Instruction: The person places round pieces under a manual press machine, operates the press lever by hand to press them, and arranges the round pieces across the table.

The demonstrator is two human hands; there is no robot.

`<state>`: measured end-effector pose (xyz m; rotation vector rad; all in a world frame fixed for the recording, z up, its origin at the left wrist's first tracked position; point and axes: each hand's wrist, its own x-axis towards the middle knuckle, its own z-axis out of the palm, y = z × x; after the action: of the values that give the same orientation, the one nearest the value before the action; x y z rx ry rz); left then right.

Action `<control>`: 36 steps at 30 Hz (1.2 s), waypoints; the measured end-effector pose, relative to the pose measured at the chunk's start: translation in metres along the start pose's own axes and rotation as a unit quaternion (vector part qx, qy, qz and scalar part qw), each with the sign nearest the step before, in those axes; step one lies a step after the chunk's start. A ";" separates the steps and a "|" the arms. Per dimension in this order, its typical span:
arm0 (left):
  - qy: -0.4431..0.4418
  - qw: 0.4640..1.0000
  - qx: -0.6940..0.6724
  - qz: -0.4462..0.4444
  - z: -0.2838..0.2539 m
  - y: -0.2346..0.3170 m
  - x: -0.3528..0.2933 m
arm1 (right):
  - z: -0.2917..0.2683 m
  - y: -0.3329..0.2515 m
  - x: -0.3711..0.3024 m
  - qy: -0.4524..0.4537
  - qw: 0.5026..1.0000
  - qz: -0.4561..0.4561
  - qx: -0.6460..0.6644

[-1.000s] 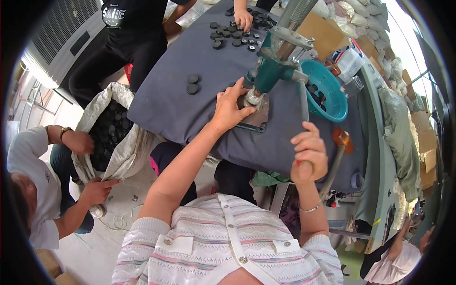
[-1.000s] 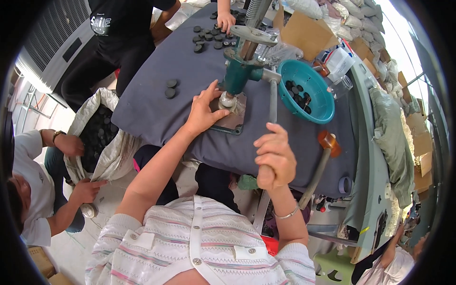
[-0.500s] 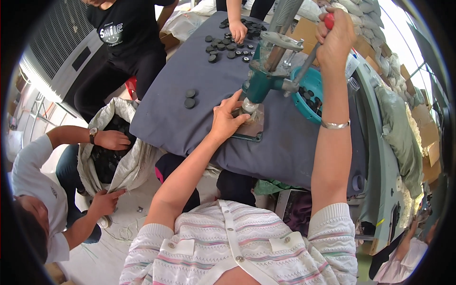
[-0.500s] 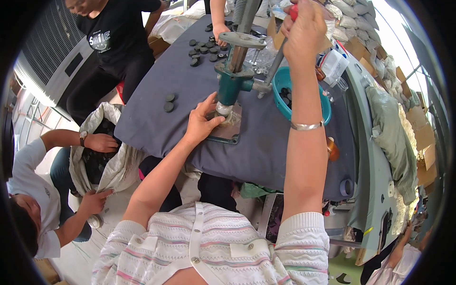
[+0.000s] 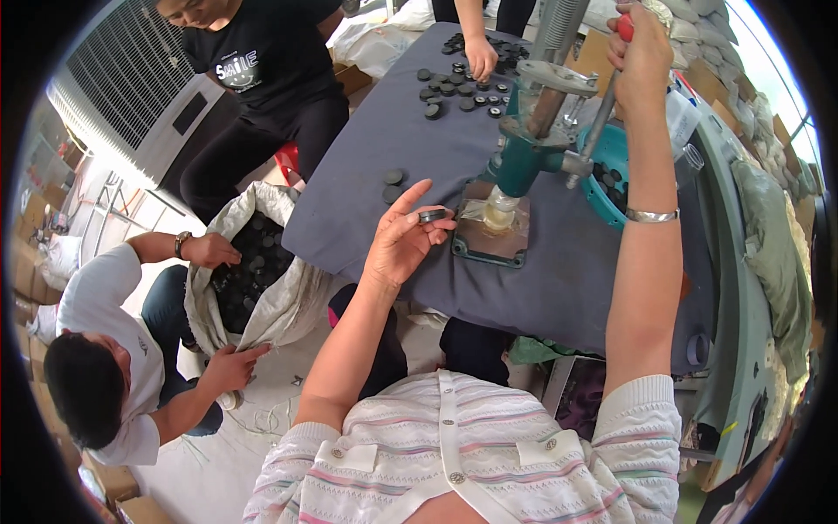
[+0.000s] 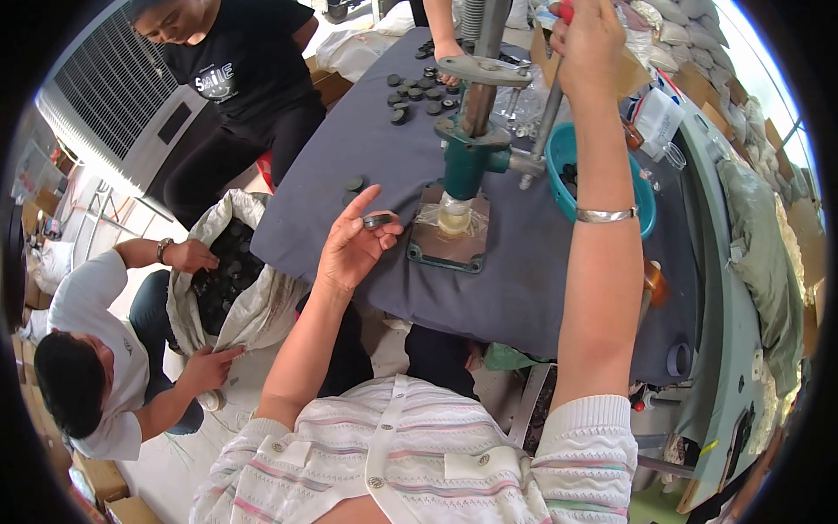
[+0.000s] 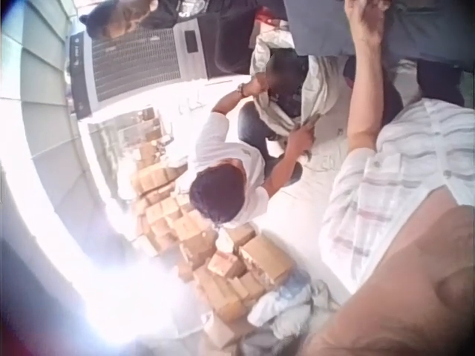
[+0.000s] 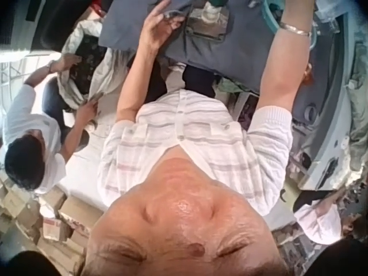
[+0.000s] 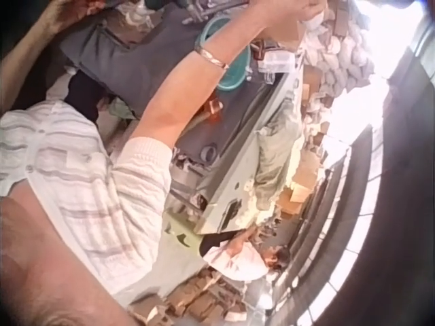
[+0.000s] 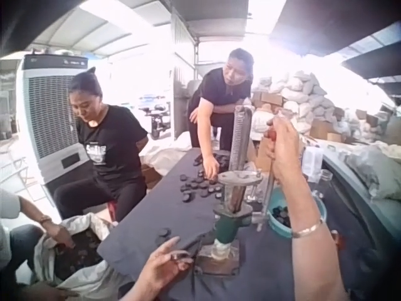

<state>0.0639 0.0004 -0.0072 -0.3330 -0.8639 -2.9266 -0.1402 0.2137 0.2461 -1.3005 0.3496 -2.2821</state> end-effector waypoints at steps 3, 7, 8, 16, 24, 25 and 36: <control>-0.005 1.000 -0.008 0.013 -0.007 0.005 -0.005 | 0.009 0.009 -0.003 0.335 0.773 -0.149 -0.518; -0.025 0.999 -0.027 0.031 -0.012 0.009 -0.007 | 0.014 0.013 -0.002 0.333 0.772 -0.149 -0.520; -0.026 0.999 -0.029 0.033 -0.010 0.009 -0.007 | 0.016 0.012 -0.002 0.342 0.771 -0.150 -0.516; 0.075 0.997 0.000 0.021 -0.017 0.017 -0.015 | 0.007 0.003 0.001 0.282 0.786 -0.166 -0.525; 0.252 0.620 0.702 0.244 -0.046 0.048 -0.012 | 0.011 0.007 0.002 0.303 0.770 -0.159 -0.538; 0.264 0.574 0.743 0.222 -0.048 0.052 -0.007 | 0.010 0.005 0.003 0.300 0.770 -0.157 -0.541; 0.249 0.489 0.801 0.238 -0.062 0.057 -0.013 | 0.011 -0.003 -0.012 0.210 0.865 -0.081 -0.448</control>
<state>0.0719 -0.0814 -0.0305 0.3694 -2.1897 -0.6552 -0.1261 0.2231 0.2445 -1.1939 1.6672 -2.6304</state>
